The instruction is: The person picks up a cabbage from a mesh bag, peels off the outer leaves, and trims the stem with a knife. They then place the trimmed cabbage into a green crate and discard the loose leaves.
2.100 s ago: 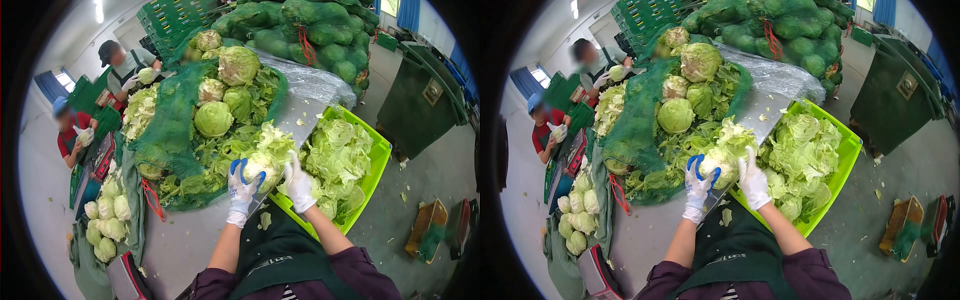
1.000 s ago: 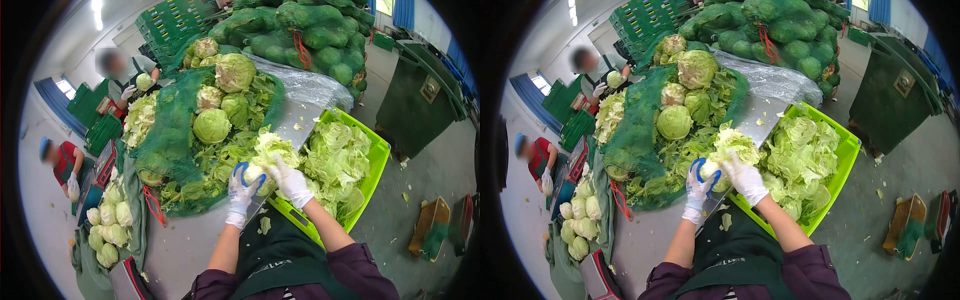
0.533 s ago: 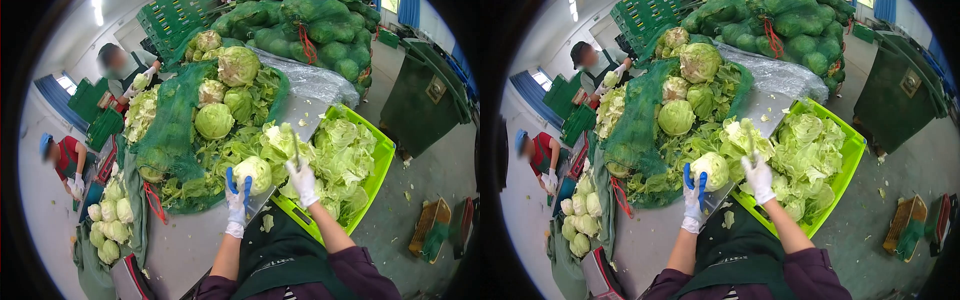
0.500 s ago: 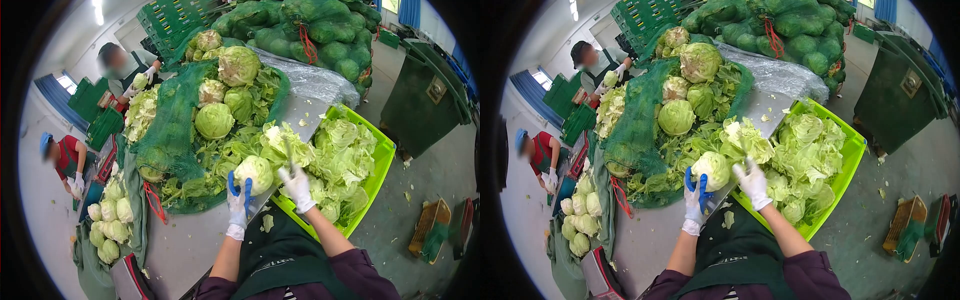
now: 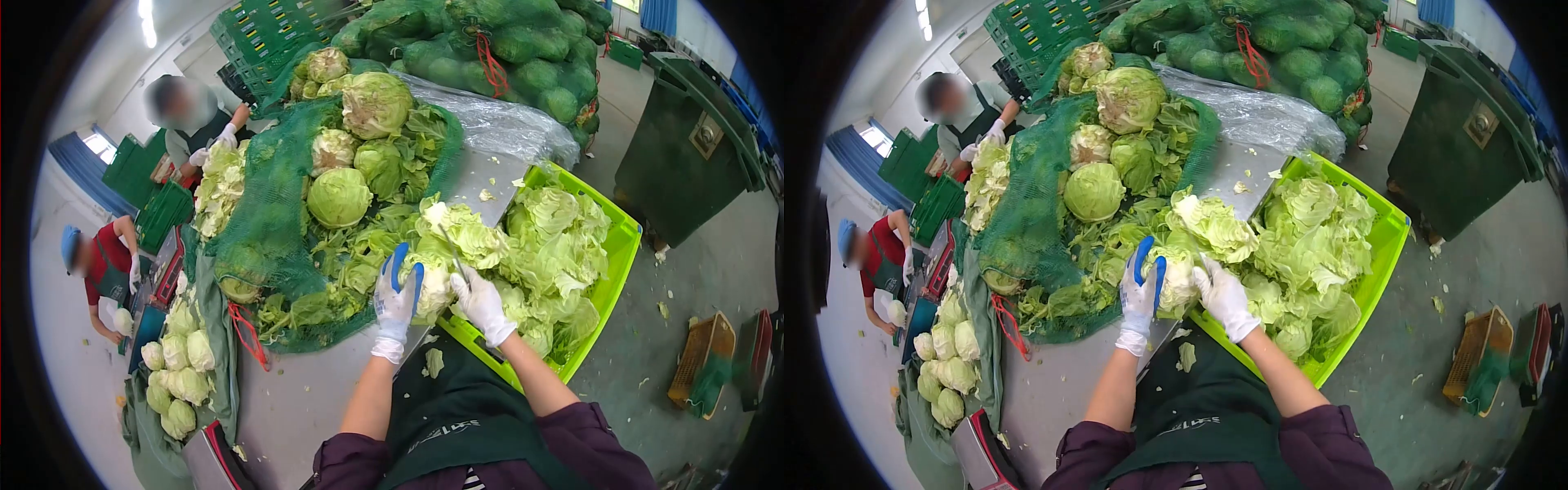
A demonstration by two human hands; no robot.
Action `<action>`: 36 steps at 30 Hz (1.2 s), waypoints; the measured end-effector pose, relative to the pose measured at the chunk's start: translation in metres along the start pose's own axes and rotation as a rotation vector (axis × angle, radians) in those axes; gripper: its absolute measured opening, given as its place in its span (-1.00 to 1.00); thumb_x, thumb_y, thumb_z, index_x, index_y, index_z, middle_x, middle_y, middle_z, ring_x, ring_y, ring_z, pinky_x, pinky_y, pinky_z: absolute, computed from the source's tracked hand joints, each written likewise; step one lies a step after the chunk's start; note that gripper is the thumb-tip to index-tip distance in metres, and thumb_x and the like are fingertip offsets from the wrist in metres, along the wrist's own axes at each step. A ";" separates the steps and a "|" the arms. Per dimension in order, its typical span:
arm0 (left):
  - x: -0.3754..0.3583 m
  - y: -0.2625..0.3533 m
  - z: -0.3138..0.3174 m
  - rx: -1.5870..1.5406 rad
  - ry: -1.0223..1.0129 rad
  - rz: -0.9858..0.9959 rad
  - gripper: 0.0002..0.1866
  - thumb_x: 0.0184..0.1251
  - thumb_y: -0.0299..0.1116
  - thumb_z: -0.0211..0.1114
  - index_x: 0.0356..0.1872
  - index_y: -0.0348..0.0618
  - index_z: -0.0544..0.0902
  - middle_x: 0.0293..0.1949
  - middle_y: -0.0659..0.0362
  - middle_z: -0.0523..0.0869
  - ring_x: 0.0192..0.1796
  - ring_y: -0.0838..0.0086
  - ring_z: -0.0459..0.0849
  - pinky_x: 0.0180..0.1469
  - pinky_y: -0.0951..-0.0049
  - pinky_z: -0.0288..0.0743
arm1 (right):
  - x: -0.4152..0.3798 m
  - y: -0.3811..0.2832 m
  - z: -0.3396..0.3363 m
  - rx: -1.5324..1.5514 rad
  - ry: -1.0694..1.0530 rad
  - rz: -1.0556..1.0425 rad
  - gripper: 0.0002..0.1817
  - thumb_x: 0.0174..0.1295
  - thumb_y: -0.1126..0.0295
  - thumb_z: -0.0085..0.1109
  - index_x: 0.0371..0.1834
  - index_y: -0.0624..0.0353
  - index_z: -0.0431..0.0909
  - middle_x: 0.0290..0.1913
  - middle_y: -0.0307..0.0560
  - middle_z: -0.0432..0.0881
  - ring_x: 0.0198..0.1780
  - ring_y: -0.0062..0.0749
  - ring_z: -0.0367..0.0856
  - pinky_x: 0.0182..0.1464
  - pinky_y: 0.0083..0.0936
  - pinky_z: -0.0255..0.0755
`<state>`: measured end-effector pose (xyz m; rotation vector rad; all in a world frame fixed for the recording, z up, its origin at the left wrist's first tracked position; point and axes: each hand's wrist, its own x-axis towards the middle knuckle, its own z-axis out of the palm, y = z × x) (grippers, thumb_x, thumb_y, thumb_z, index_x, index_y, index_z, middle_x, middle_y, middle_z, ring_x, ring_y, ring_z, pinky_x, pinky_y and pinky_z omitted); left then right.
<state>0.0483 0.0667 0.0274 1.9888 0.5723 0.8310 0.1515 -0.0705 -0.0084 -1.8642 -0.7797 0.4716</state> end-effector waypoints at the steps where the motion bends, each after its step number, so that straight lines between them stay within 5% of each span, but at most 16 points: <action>1: -0.002 0.004 0.003 0.025 0.028 0.026 -0.49 0.33 -0.24 0.21 0.23 -0.33 0.43 0.20 -0.02 0.50 0.23 0.26 0.46 0.30 0.32 0.26 | -0.008 0.000 0.006 -0.123 0.085 -0.044 -0.42 0.41 -0.01 -0.17 0.34 0.13 0.27 -0.38 0.28 0.62 -0.37 0.19 0.58 -0.30 -0.05 0.44; 3: -0.004 0.000 0.009 0.032 0.061 0.046 -0.50 0.31 -0.23 0.24 0.21 -0.28 0.45 0.15 -0.05 0.53 0.19 0.19 0.49 0.26 0.28 0.30 | -0.017 0.000 0.017 -0.304 0.153 -0.058 -0.41 0.45 0.00 -0.32 0.42 0.10 0.14 -0.49 0.24 0.61 -0.43 0.18 0.58 -0.34 0.01 0.42; 8: -0.002 -0.004 0.008 0.032 0.099 0.057 -0.53 0.29 -0.24 0.27 0.17 -0.24 0.49 0.11 -0.08 0.56 0.15 0.10 0.51 0.21 0.21 0.35 | -0.009 -0.015 0.021 -0.331 0.076 -0.007 -0.44 0.45 0.02 -0.29 0.37 0.14 0.21 -0.53 0.24 0.60 -0.49 0.17 0.57 -0.38 0.03 0.42; 11: -0.003 -0.004 0.010 0.050 0.127 0.052 -0.54 0.29 -0.26 0.27 0.16 -0.25 0.49 0.12 -0.08 0.55 0.16 0.10 0.49 0.23 0.21 0.33 | 0.006 -0.014 0.020 -0.404 0.111 -0.005 -0.49 0.45 0.02 -0.29 0.17 0.19 0.39 -0.50 0.24 0.61 -0.46 0.16 0.59 -0.34 0.02 0.45; 14: -0.007 -0.009 0.010 0.064 0.093 0.102 -0.53 0.29 -0.28 0.27 0.17 -0.27 0.49 0.11 -0.06 0.55 0.19 0.13 0.47 0.26 0.24 0.31 | 0.045 0.019 0.011 -0.394 0.209 0.074 -0.41 0.43 -0.06 -0.33 -0.33 0.22 0.56 -0.42 0.29 0.62 -0.33 0.17 0.61 -0.24 -0.04 0.49; 16: -0.009 -0.019 0.003 -0.061 0.034 0.105 -0.52 0.29 -0.29 0.27 0.19 -0.27 0.47 0.15 -0.04 0.52 0.21 0.17 0.46 0.28 0.27 0.29 | 0.069 0.042 0.005 -0.420 0.122 0.025 -0.35 0.42 -0.10 -0.35 -0.40 0.24 0.57 -0.40 0.30 0.62 -0.29 0.20 0.60 -0.19 -0.04 0.48; 18: -0.005 -0.061 -0.013 -0.054 -0.062 0.140 -0.40 0.27 -0.28 0.30 0.29 -0.26 0.36 0.29 -0.02 0.38 0.26 0.25 0.40 0.34 0.30 0.22 | 0.083 0.045 -0.005 -0.458 0.028 0.044 -0.33 0.42 -0.12 -0.36 -0.38 0.25 0.58 -0.34 0.31 0.62 -0.22 0.20 0.59 -0.11 -0.05 0.45; 20: 0.007 -0.040 -0.023 -0.203 -0.087 0.051 -0.30 0.24 -0.26 0.35 0.36 -0.22 0.27 0.29 -0.01 0.33 0.25 0.29 0.38 0.30 0.33 0.31 | 0.086 0.044 -0.024 -0.270 0.146 0.080 -0.29 0.42 -0.14 -0.43 -0.30 0.25 0.61 -0.23 0.32 0.62 -0.13 0.20 0.57 0.00 -0.06 0.41; 21: 0.005 -0.021 -0.031 -0.475 -0.142 -0.203 -0.28 0.25 -0.30 0.35 0.38 -0.19 0.23 0.18 0.05 0.40 0.16 0.39 0.44 0.19 0.43 0.44 | 0.097 0.065 -0.030 -0.339 0.208 0.062 -0.29 0.42 -0.14 -0.43 -0.32 0.24 0.62 -0.24 0.29 0.63 -0.13 0.20 0.57 -0.01 -0.05 0.42; 24: 0.009 -0.027 -0.027 -0.702 -0.189 -0.400 -0.35 0.27 -0.38 0.32 0.36 -0.18 0.28 0.07 0.12 0.45 0.05 0.49 0.50 0.12 0.54 0.50 | 0.089 0.058 -0.072 -0.570 0.311 0.259 -0.44 0.44 -0.07 -0.36 0.07 0.16 0.47 -0.33 0.31 0.63 -0.24 0.24 0.60 -0.16 0.00 0.46; 26: 0.009 -0.028 -0.014 -0.729 -0.159 -0.373 -0.50 0.30 -0.42 0.28 0.26 -0.22 0.41 0.01 0.14 0.54 -0.01 0.54 0.54 0.09 0.54 0.50 | 0.061 0.009 -0.082 -0.525 0.346 0.183 -0.47 0.44 -0.04 -0.33 0.17 0.14 0.35 -0.38 0.28 0.63 -0.31 0.21 0.61 -0.25 -0.02 0.47; 28: 0.009 -0.028 -0.007 -0.532 -0.049 -0.383 -0.65 0.32 -0.40 0.25 0.11 -0.24 0.54 -0.07 0.16 0.61 0.00 0.59 0.53 0.04 0.55 0.52 | 0.029 -0.020 -0.068 -0.445 0.284 0.001 -0.44 0.44 0.02 -0.23 0.38 0.10 0.11 -0.53 0.14 0.61 -0.52 0.09 0.58 -0.48 -0.10 0.44; 30: 0.009 -0.025 -0.003 -0.419 -0.047 -0.324 -0.66 0.34 -0.37 0.23 0.09 -0.27 0.55 -0.04 0.15 0.62 0.01 0.57 0.54 0.06 0.54 0.49 | 0.009 0.010 -0.019 -0.567 0.183 -0.245 -0.34 0.40 -0.01 -0.16 0.41 0.21 0.10 -0.63 0.08 0.56 -0.60 -0.01 0.55 -0.53 -0.14 0.42; 34: 0.002 -0.013 0.000 0.031 -0.018 -0.103 -0.67 0.38 -0.29 0.17 0.03 -0.32 0.58 0.00 0.05 0.63 0.05 0.36 0.58 0.16 0.43 0.40 | -0.011 -0.037 0.010 -0.468 0.045 -0.013 -0.47 0.42 0.03 -0.17 0.24 0.22 0.35 -0.55 0.21 0.59 -0.50 0.10 0.58 -0.42 -0.08 0.43; 36: 0.001 -0.005 0.001 0.039 0.003 -0.135 -0.66 0.37 -0.27 0.17 0.02 -0.31 0.58 -0.01 0.03 0.63 0.04 0.29 0.58 0.16 0.42 0.39 | -0.002 -0.033 0.008 -0.463 0.065 -0.056 -0.48 0.42 0.01 -0.20 0.15 0.23 0.41 -0.54 0.20 0.60 -0.49 0.09 0.60 -0.41 -0.09 0.46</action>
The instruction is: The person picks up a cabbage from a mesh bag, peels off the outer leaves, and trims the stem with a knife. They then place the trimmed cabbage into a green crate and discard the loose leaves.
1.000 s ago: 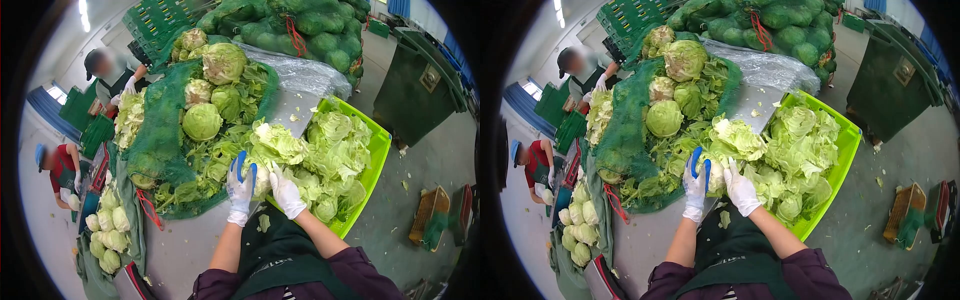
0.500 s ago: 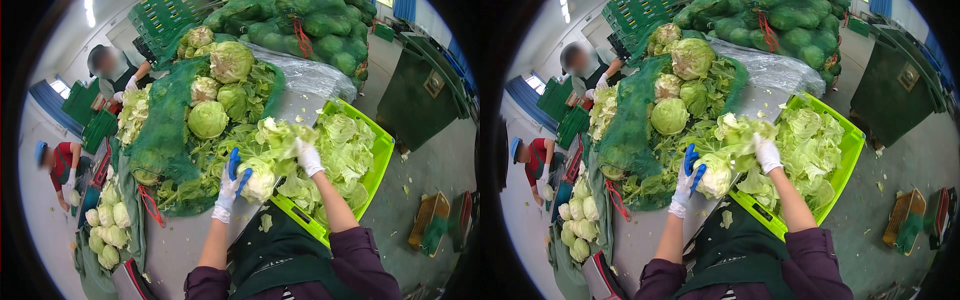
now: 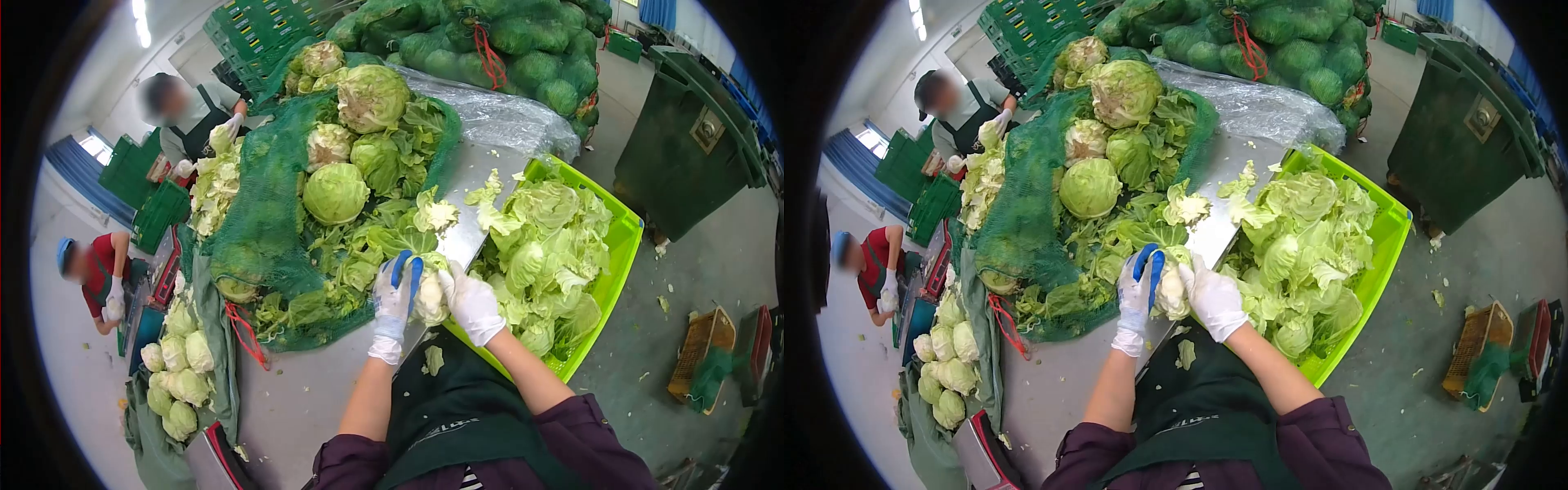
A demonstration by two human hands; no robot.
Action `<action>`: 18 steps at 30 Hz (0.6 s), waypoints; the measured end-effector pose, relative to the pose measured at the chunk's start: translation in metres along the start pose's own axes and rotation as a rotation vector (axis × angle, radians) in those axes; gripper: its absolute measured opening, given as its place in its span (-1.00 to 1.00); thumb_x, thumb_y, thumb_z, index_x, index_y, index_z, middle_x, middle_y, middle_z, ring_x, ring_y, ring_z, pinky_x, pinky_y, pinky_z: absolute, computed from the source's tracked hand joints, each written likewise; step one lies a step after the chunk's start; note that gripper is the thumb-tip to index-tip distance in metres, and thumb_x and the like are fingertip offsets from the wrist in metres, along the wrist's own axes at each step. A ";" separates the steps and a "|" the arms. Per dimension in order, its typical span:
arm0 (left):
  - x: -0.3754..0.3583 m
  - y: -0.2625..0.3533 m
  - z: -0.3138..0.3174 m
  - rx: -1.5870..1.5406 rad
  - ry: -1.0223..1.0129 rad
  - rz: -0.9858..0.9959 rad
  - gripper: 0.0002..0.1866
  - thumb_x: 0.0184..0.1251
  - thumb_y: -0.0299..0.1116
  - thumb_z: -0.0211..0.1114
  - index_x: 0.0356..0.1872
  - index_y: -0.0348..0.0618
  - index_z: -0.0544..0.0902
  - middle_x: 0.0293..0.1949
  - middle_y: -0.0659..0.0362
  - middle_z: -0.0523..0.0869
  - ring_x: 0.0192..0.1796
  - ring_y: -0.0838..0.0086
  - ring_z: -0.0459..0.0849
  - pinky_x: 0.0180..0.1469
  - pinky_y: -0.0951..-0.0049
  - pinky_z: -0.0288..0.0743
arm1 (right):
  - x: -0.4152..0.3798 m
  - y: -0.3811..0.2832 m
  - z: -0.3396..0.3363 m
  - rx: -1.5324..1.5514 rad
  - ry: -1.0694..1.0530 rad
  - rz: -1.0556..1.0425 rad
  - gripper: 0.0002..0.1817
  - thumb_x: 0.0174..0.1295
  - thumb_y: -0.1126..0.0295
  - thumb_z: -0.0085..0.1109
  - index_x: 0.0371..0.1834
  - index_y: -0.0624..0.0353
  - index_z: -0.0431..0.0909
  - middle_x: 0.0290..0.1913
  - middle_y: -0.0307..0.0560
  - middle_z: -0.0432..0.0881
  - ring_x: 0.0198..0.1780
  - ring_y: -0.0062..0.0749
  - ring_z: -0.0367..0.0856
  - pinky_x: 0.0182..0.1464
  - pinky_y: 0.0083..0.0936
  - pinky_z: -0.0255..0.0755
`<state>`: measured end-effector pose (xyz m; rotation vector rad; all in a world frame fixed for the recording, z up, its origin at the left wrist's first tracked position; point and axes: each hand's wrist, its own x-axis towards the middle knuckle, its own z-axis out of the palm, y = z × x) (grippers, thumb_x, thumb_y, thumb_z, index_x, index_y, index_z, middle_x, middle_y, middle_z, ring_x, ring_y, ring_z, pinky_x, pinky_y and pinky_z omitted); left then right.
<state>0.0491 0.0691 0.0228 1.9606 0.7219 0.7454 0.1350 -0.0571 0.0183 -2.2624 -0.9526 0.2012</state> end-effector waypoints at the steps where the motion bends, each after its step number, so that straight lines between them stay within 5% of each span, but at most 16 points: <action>1: 0.001 0.003 -0.001 0.001 0.001 -0.001 -0.66 0.37 -0.27 0.17 0.02 -0.31 0.58 -0.01 0.03 0.63 0.04 0.29 0.58 0.16 0.42 0.39 | 0.007 0.006 0.000 -0.005 0.033 -0.037 -0.46 0.42 -0.02 -0.23 0.07 0.24 0.47 -0.52 0.20 0.61 -0.49 0.08 0.61 -0.40 -0.10 0.49; 8: -0.007 -0.004 -0.025 -0.368 -0.115 -0.133 -0.53 0.36 -0.18 0.22 0.16 -0.28 0.51 0.13 0.06 0.56 0.11 0.44 0.54 0.18 0.47 0.37 | 0.047 0.083 0.018 0.159 0.079 0.048 -0.38 0.40 -0.14 -0.35 -0.27 0.18 0.55 -0.32 0.30 0.62 -0.21 0.21 0.58 -0.15 0.00 0.44; 10: -0.008 -0.007 -0.031 -0.416 -0.085 -0.048 -0.52 0.38 -0.21 0.19 0.23 -0.25 0.46 0.18 0.08 0.54 0.15 0.44 0.51 0.22 0.44 0.35 | 0.038 0.077 0.013 0.173 0.097 0.280 -0.40 0.41 -0.14 -0.34 -0.24 0.16 0.56 -0.30 0.32 0.62 -0.20 0.22 0.58 -0.15 0.01 0.43; 14: -0.023 0.016 -0.017 -0.316 -0.157 0.062 -0.32 0.21 -0.36 0.33 0.36 -0.23 0.29 0.36 0.08 0.30 0.39 0.35 0.24 0.37 0.40 0.16 | 0.018 0.040 0.006 0.272 0.093 0.204 -0.37 0.27 -0.24 -0.09 -0.04 0.15 0.53 -0.25 0.30 0.64 -0.17 0.23 0.60 -0.09 -0.06 0.46; 16: -0.029 0.010 -0.014 0.290 -0.211 0.208 -0.04 -0.08 -0.59 0.42 0.44 -0.12 0.14 0.34 0.08 0.28 0.39 0.32 0.21 0.38 0.36 0.20 | 0.021 0.046 0.029 0.217 0.014 0.119 -0.36 0.25 -0.16 0.02 0.08 0.22 0.41 -0.29 0.25 0.65 -0.20 0.16 0.63 -0.18 -0.12 0.50; 18: -0.029 -0.018 -0.020 -0.400 -0.261 -0.026 -0.01 -0.10 -0.67 0.34 0.46 -0.08 0.08 0.35 0.11 0.25 0.36 0.34 0.26 0.32 0.37 0.32 | 0.030 0.057 0.006 0.007 0.033 0.180 -0.44 0.30 0.04 0.06 0.18 0.27 0.35 -0.35 0.18 0.65 -0.23 0.05 0.64 -0.26 -0.17 0.49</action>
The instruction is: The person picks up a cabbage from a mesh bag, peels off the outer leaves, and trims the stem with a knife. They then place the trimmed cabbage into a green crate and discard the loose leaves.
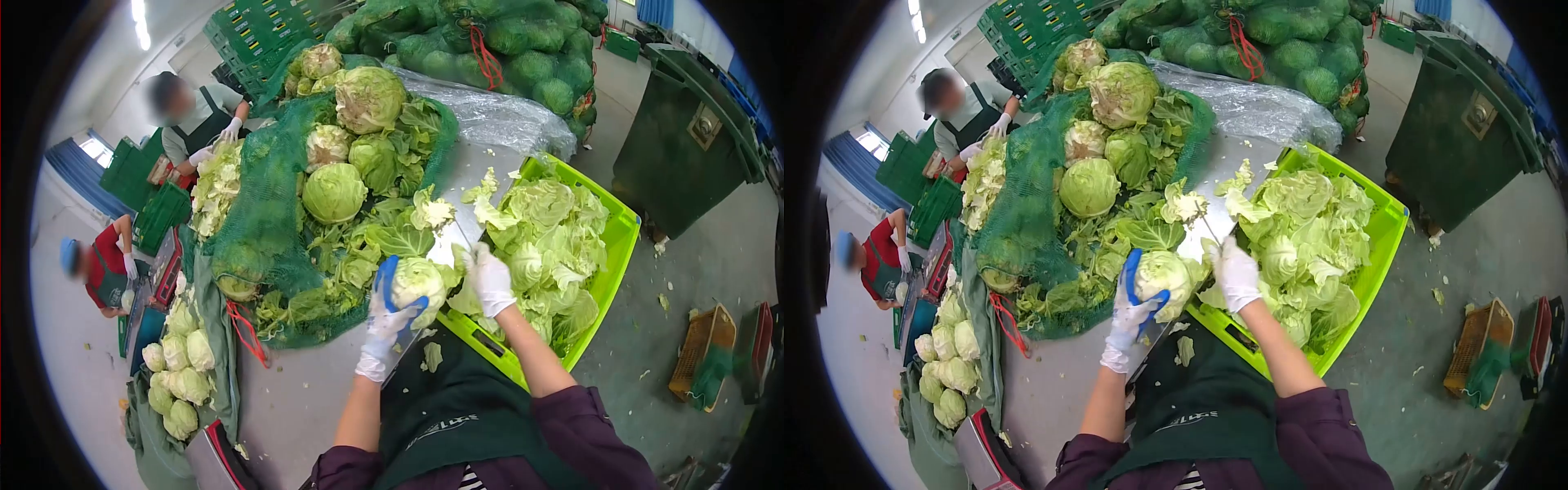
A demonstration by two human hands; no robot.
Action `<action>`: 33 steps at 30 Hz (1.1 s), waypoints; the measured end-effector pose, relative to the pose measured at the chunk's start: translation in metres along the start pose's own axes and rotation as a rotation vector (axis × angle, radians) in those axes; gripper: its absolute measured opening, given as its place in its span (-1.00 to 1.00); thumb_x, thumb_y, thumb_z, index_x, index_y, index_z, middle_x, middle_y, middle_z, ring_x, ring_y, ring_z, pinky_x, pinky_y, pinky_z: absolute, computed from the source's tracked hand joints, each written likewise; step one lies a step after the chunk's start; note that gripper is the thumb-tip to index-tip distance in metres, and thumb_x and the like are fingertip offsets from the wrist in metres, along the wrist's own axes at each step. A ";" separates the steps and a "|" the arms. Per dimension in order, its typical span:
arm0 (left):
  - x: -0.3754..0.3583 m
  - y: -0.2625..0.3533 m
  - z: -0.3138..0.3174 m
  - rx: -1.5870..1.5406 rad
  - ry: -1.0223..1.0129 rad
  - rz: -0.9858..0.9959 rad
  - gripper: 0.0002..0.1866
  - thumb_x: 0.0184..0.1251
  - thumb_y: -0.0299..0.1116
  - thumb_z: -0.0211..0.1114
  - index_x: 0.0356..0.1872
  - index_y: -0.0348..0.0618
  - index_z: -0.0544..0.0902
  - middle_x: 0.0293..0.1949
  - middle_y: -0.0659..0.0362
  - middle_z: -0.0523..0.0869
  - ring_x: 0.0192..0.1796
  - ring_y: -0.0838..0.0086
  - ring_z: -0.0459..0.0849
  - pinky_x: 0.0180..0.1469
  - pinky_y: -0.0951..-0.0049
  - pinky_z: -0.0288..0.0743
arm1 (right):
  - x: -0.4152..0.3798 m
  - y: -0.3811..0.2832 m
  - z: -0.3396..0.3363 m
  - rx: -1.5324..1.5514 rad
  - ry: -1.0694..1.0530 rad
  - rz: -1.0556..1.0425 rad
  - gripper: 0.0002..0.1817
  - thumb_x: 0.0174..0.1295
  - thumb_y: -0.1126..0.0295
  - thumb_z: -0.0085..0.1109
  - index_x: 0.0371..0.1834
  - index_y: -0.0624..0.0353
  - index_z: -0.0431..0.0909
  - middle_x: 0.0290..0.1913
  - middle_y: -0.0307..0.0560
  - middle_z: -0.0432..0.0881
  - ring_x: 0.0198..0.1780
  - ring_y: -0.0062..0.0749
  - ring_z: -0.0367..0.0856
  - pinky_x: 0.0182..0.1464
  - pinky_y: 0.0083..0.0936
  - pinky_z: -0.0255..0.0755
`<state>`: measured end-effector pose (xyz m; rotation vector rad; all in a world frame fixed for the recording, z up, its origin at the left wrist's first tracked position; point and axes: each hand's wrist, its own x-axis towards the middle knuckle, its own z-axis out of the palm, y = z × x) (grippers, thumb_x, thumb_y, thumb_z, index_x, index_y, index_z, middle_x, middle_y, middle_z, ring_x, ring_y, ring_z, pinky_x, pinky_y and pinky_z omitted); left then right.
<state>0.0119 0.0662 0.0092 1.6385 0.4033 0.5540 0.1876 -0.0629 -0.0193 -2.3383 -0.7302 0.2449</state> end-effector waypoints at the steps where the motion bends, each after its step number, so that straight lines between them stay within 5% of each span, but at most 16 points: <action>1: 0.000 0.003 -0.003 -0.062 0.002 0.002 -0.03 -0.09 -0.73 0.25 0.46 -0.06 0.08 0.37 0.16 0.21 0.34 0.36 0.31 0.23 0.41 0.44 | -0.003 0.005 -0.006 -0.019 0.145 -0.114 -0.48 0.26 0.28 0.08 0.26 0.26 0.30 -0.41 0.10 0.63 -0.33 -0.05 0.63 -0.35 -0.21 0.48; 6: -0.002 0.016 -0.004 -0.399 0.066 -0.187 0.01 -0.16 -0.68 0.43 0.43 -0.16 0.11 0.34 0.12 0.27 0.32 0.39 0.33 0.26 0.40 0.41 | -0.032 -0.001 0.012 -0.115 0.242 -0.638 -0.45 0.12 0.48 0.05 0.23 0.37 0.31 -0.52 0.03 0.52 -0.50 -0.15 0.58 -0.47 -0.24 0.44; 9: 0.001 0.004 -0.005 -0.296 0.040 -0.123 -0.02 -0.14 -0.58 0.49 0.41 -0.18 0.17 0.35 0.08 0.27 0.34 0.34 0.32 0.31 0.36 0.35 | -0.038 -0.010 0.019 -0.194 0.186 -0.624 -0.62 0.15 0.50 0.00 0.06 0.39 0.39 -0.52 0.06 0.56 -0.51 -0.11 0.60 -0.50 -0.25 0.45; 12: -0.007 -0.007 -0.010 -0.070 0.004 0.009 -0.06 -0.15 -0.47 0.54 0.37 -0.20 0.25 0.36 0.04 0.26 0.37 0.28 0.29 0.38 0.31 0.23 | -0.002 0.038 0.035 -0.214 -0.015 -0.101 -0.79 0.18 0.36 0.07 -0.27 0.30 0.40 -0.50 0.17 0.64 -0.43 -0.02 0.67 -0.42 -0.21 0.52; 14: -0.009 -0.008 -0.013 0.248 -0.022 0.158 -0.03 -0.16 -0.64 0.39 0.41 -0.22 0.15 0.39 0.12 0.21 0.37 0.33 0.27 0.34 0.37 0.30 | -0.003 0.032 0.010 -0.118 0.021 -0.065 -0.72 0.22 0.24 0.07 -0.25 0.28 0.44 -0.47 0.15 0.65 -0.38 0.02 0.68 -0.31 -0.15 0.53; 19: -0.022 0.022 -0.004 -0.198 -0.007 -0.075 -0.04 -0.18 -0.58 0.41 0.40 -0.22 0.18 0.39 0.09 0.20 0.38 0.32 0.26 0.41 0.33 0.17 | -0.025 -0.010 -0.003 0.366 -0.219 -0.122 -0.26 0.19 -0.24 0.03 0.12 0.25 0.45 -0.15 0.31 0.63 -0.04 0.12 0.61 0.01 -0.19 0.47; 21: -0.023 0.031 0.008 -0.021 0.038 -0.012 -0.05 -0.18 -0.52 0.47 0.38 -0.19 0.23 0.36 0.06 0.22 0.38 0.29 0.25 0.41 0.30 0.16 | -0.032 -0.033 0.000 0.279 -0.314 -0.122 -0.19 0.16 -0.32 -0.01 0.10 0.29 0.47 -0.09 0.33 0.62 -0.01 0.16 0.58 0.05 -0.22 0.44; 24: -0.024 0.001 0.005 0.428 0.149 0.110 -0.05 -0.21 -0.46 0.54 0.36 -0.17 0.29 0.31 0.02 0.28 0.35 0.24 0.28 0.39 0.29 0.19 | -0.033 -0.048 0.011 0.410 -0.197 -0.042 -0.43 0.23 -0.13 0.01 -0.13 0.23 0.61 -0.29 0.29 0.64 -0.19 0.16 0.61 -0.07 -0.20 0.49; 26: -0.018 -0.006 0.002 0.001 0.158 0.002 -0.06 -0.21 -0.45 0.54 0.35 -0.15 0.30 0.29 0.02 0.32 0.33 0.20 0.30 0.39 0.32 0.19 | -0.022 -0.042 0.015 0.397 -0.188 -0.034 -0.51 0.24 -0.04 0.02 -0.21 0.22 0.63 -0.33 0.28 0.63 -0.23 0.15 0.61 -0.11 -0.18 0.49; 28: -0.013 -0.001 0.002 -0.071 0.160 0.003 -0.04 -0.19 -0.50 0.52 0.38 -0.11 0.26 0.27 0.07 0.34 0.29 0.25 0.36 0.31 0.33 0.33 | -0.011 -0.032 0.018 0.277 -0.028 -0.061 -0.63 0.23 0.12 0.04 -0.40 0.23 0.64 -0.37 0.24 0.63 -0.28 0.11 0.62 -0.19 -0.14 0.50; 31: 0.001 0.023 0.004 -0.436 0.168 -0.119 0.00 -0.12 -0.68 0.40 0.44 -0.03 0.14 0.31 0.16 0.28 0.21 0.40 0.43 0.04 0.44 0.60 | 0.007 0.003 0.019 0.193 0.014 0.018 -0.65 0.23 0.13 0.05 -0.33 0.24 0.61 -0.43 0.21 0.63 -0.31 0.10 0.63 -0.26 -0.14 0.51; 33: 0.007 0.013 0.008 -0.477 0.172 -0.079 -0.02 -0.11 -0.70 0.37 0.44 -0.03 0.14 0.31 0.16 0.28 0.22 0.39 0.43 0.05 0.43 0.59 | 0.003 0.019 0.017 -0.105 0.041 0.035 -0.64 0.22 0.20 0.10 0.01 0.15 0.54 -0.41 0.21 0.63 -0.36 0.09 0.63 -0.26 -0.14 0.50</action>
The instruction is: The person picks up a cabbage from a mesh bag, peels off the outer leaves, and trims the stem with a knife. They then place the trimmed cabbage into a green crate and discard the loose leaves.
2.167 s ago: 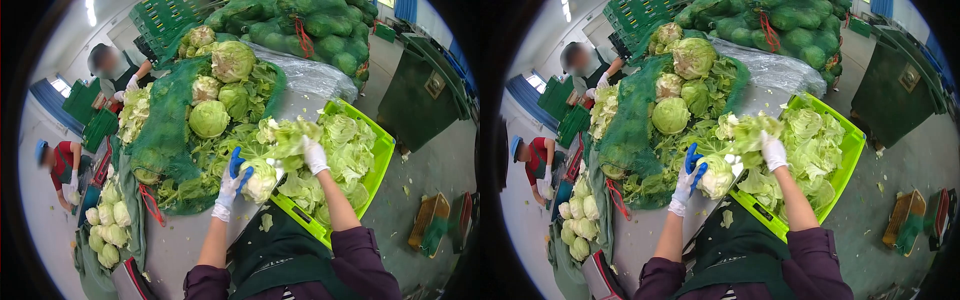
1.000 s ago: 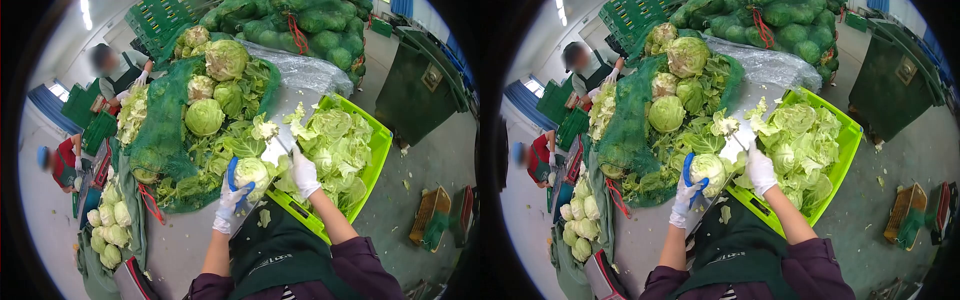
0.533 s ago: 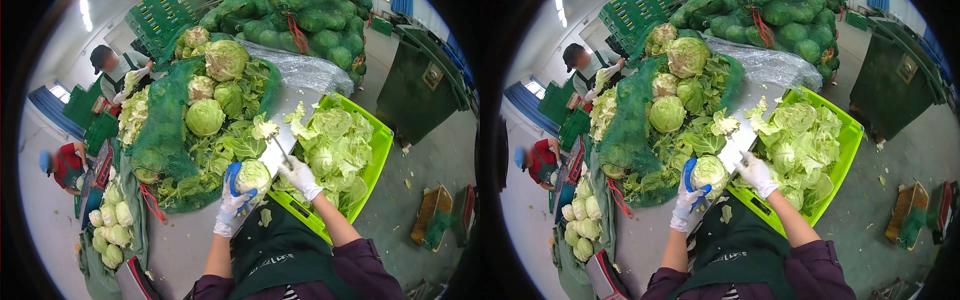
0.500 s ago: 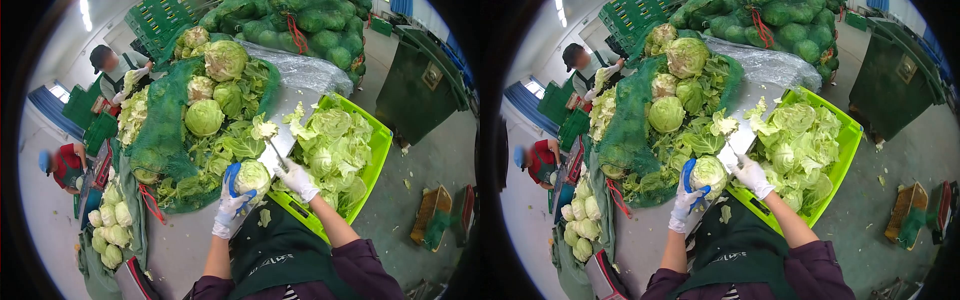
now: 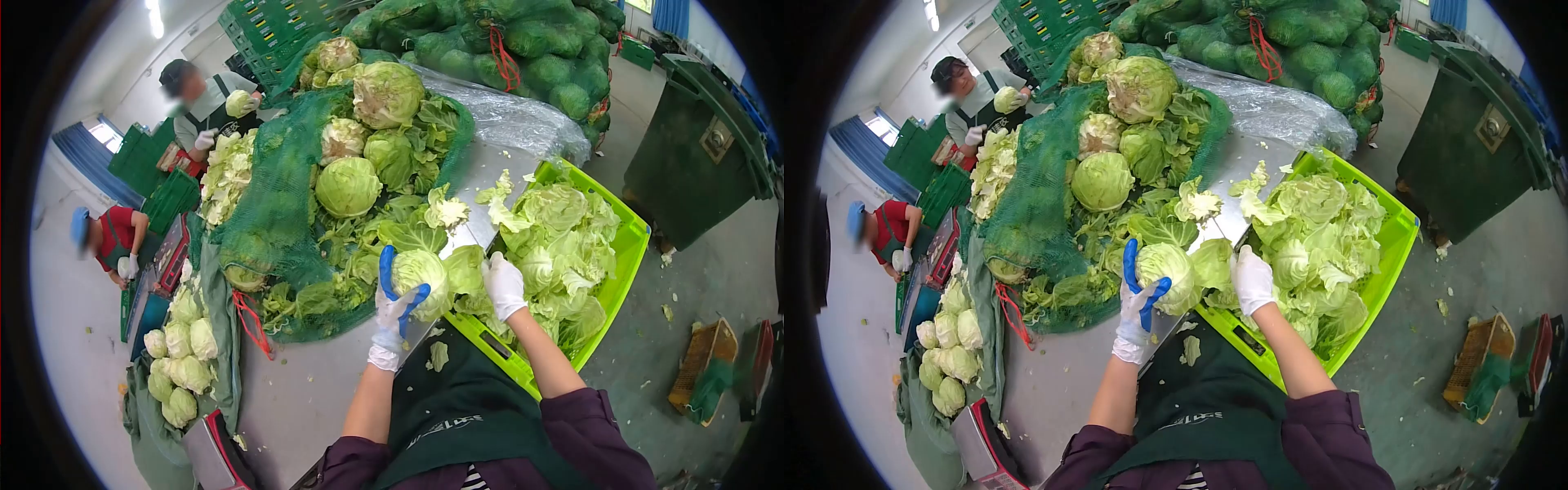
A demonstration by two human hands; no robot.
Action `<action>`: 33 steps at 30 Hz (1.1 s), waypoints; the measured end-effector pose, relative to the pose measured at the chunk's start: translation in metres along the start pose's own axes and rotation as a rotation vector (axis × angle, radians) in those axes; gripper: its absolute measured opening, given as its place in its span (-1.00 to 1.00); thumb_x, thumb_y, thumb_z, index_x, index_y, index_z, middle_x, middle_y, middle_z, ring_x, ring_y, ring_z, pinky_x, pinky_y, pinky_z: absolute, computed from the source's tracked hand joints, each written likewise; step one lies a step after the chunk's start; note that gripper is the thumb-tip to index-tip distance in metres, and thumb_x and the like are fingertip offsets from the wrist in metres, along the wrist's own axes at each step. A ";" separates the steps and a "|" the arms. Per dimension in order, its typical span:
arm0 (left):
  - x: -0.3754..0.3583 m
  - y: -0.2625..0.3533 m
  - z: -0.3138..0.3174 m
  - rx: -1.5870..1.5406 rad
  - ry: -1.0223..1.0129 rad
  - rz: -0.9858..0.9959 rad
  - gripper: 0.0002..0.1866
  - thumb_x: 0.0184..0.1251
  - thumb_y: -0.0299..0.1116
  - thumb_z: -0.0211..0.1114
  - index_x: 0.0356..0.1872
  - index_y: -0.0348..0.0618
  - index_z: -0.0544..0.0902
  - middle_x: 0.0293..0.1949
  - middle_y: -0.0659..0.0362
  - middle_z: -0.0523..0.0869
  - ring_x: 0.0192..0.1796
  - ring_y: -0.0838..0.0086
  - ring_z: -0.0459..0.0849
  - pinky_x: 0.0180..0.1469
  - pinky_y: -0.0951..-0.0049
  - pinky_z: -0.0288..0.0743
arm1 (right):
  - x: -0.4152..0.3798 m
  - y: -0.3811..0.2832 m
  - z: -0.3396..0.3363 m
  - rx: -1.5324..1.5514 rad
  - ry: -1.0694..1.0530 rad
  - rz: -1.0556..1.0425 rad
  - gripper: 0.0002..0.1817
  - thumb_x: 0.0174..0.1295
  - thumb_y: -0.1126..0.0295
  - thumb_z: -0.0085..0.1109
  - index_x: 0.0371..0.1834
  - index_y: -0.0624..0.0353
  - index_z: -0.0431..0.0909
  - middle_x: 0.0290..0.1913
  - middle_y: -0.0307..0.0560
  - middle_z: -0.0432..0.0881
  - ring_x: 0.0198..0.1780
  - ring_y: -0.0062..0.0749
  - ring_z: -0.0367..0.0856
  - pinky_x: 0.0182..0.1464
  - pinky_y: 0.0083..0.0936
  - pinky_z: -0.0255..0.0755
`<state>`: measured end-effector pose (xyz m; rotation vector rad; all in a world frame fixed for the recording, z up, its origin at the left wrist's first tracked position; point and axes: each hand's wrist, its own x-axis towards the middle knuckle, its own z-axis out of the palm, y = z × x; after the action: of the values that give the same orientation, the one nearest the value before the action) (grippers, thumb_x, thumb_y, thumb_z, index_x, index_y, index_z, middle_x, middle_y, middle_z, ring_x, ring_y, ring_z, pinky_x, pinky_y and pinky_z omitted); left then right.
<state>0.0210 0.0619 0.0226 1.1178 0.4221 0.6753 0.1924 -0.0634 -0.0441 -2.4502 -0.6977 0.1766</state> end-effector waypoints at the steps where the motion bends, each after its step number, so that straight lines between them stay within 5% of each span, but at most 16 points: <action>1: 0.001 -0.004 0.002 -0.042 0.002 0.030 -0.03 -0.10 -0.72 0.34 0.44 -0.03 0.14 0.32 0.15 0.27 0.22 0.37 0.43 0.07 0.43 0.58 | -0.008 -0.002 -0.005 -0.007 0.001 0.005 -0.64 0.22 0.20 0.10 0.01 0.15 0.54 -0.41 0.21 0.63 -0.36 0.09 0.63 -0.26 -0.14 0.50; 5: 0.006 -0.013 0.002 0.051 -0.011 -0.059 0.00 -0.11 -0.78 0.28 0.45 0.01 0.10 0.33 0.13 0.24 0.24 0.36 0.40 0.10 0.40 0.58 | -0.044 -0.024 -0.017 0.097 0.152 -0.532 -0.44 0.14 0.41 0.16 0.25 0.20 0.30 -0.50 0.10 0.58 -0.47 0.00 0.60 -0.43 -0.18 0.47; 6: 0.006 -0.014 0.003 0.052 -0.011 -0.060 0.00 -0.11 -0.78 0.28 0.45 0.01 0.10 0.33 0.13 0.24 0.24 0.36 0.40 0.10 0.40 0.58 | -0.044 -0.029 -0.016 -0.061 0.084 -0.569 -0.38 0.10 0.48 0.11 0.28 0.35 0.22 -0.52 0.04 0.57 -0.55 -0.03 0.58 -0.49 -0.21 0.47; 9: 0.005 -0.015 0.007 0.056 -0.021 -0.013 0.02 -0.11 -0.79 0.29 0.46 0.04 0.06 0.32 0.13 0.24 0.26 0.36 0.38 0.10 0.40 0.58 | -0.026 -0.029 0.002 -0.339 0.209 -0.530 -0.43 0.09 0.54 0.02 0.23 0.45 0.21 -0.54 0.00 0.56 -0.60 -0.06 0.57 -0.55 -0.27 0.47; 10: 0.004 -0.014 0.009 0.170 -0.020 0.061 0.01 -0.11 -0.78 0.30 0.45 0.00 0.07 0.31 0.12 0.27 0.24 0.35 0.41 0.14 0.37 0.54 | -0.018 -0.037 -0.017 -0.345 0.130 -0.457 -0.50 0.12 0.56 -0.03 0.16 0.56 0.24 -0.58 -0.01 0.57 -0.57 -0.26 0.63 -0.59 -0.39 0.48; 11: 0.003 -0.013 0.009 0.284 -0.018 0.134 0.00 -0.11 -0.76 0.30 0.45 -0.05 0.08 0.30 0.11 0.31 0.23 0.33 0.45 0.19 0.34 0.50 | -0.001 -0.022 -0.009 -0.250 0.092 -0.248 -0.58 0.21 0.53 -0.08 0.13 0.53 0.29 -0.54 0.07 0.61 -0.52 -0.15 0.66 -0.54 -0.35 0.51; 14: 0.001 -0.026 -0.006 0.196 -0.022 0.112 0.07 -0.15 -0.73 0.39 0.46 -0.05 0.03 0.33 0.11 0.26 0.28 0.33 0.38 0.22 0.33 0.47 | 0.028 -0.003 -0.015 -0.129 0.013 -0.065 -0.53 0.33 0.28 -0.04 0.16 0.47 0.31 -0.46 0.15 0.65 -0.43 -0.01 0.67 -0.41 -0.22 0.54; 17: -0.003 -0.022 -0.006 0.009 -0.017 -0.010 0.10 -0.19 -0.68 0.46 0.46 -0.11 0.01 0.33 0.10 0.25 0.32 0.32 0.33 0.25 0.34 0.43 | -0.004 -0.029 -0.036 0.128 -0.046 -0.090 -0.26 0.16 -0.22 0.13 0.13 0.25 0.42 -0.45 0.16 0.64 -0.33 0.05 0.66 -0.26 -0.18 0.51; 20: 0.003 -0.026 -0.012 0.626 -0.099 0.234 0.13 -0.22 -0.65 0.51 0.46 -0.09 0.02 0.33 0.11 0.26 0.29 0.34 0.37 0.28 0.37 0.40 | -0.013 -0.032 -0.006 0.225 0.021 -0.124 -0.34 0.20 -0.19 0.09 0.07 0.20 0.48 -0.46 0.14 0.65 -0.36 0.04 0.66 -0.27 -0.18 0.51; 22: -0.001 -0.031 -0.017 0.437 -0.081 0.180 0.09 -0.17 -0.67 0.46 0.46 -0.05 0.03 0.34 0.12 0.25 0.29 0.35 0.38 0.26 0.37 0.43 | -0.005 -0.022 0.011 0.578 -0.448 0.143 -0.36 0.20 -0.12 0.09 0.09 0.25 0.46 -0.39 0.24 0.66 -0.36 0.02 0.67 -0.26 -0.19 0.52; 24: -0.008 -0.013 -0.008 -0.029 0.001 -0.002 0.07 -0.12 -0.69 0.41 0.47 0.02 0.02 0.33 0.12 0.25 0.28 0.32 0.39 0.21 0.32 0.48 | -0.004 -0.003 0.022 0.426 -0.271 0.061 -0.45 0.22 -0.04 0.09 0.03 0.25 0.48 -0.40 0.24 0.65 -0.38 0.04 0.66 -0.27 -0.18 0.52; 27: -0.009 -0.010 -0.013 -0.043 0.009 0.044 0.07 -0.12 -0.74 0.36 0.48 0.05 0.01 0.32 0.13 0.27 0.28 0.30 0.39 0.19 0.30 0.51 | -0.002 0.013 0.006 0.104 0.050 -0.094 -0.56 0.28 0.06 0.05 -0.01 0.23 0.49 -0.43 0.20 0.64 -0.41 0.08 0.63 -0.30 -0.14 0.50; 28: -0.012 -0.005 -0.003 -0.012 0.028 0.045 0.07 -0.13 -0.76 0.34 0.48 0.04 0.01 0.30 0.13 0.28 0.27 0.30 0.40 0.19 0.30 0.51 | -0.007 0.000 -0.016 0.061 -0.003 -0.143 -0.42 0.32 -0.01 -0.03 0.22 0.22 0.35 -0.39 0.20 0.65 -0.40 0.10 0.62 -0.30 -0.10 0.48; 33: 0.001 -0.028 -0.005 0.211 -0.010 0.121 0.09 -0.18 -0.60 0.45 0.47 -0.03 0.03 0.30 0.10 0.29 0.30 0.30 0.37 0.24 0.31 0.45 | -0.046 -0.061 -0.058 0.057 -0.312 -0.314 -0.31 0.39 0.01 -0.14 0.51 -0.08 -0.09 -0.29 0.20 0.65 -0.37 0.13 0.62 -0.29 -0.08 0.47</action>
<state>0.0266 0.0587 -0.0053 1.3547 0.4267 0.7426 0.1417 -0.0735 0.0367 -2.2448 -1.1829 0.4530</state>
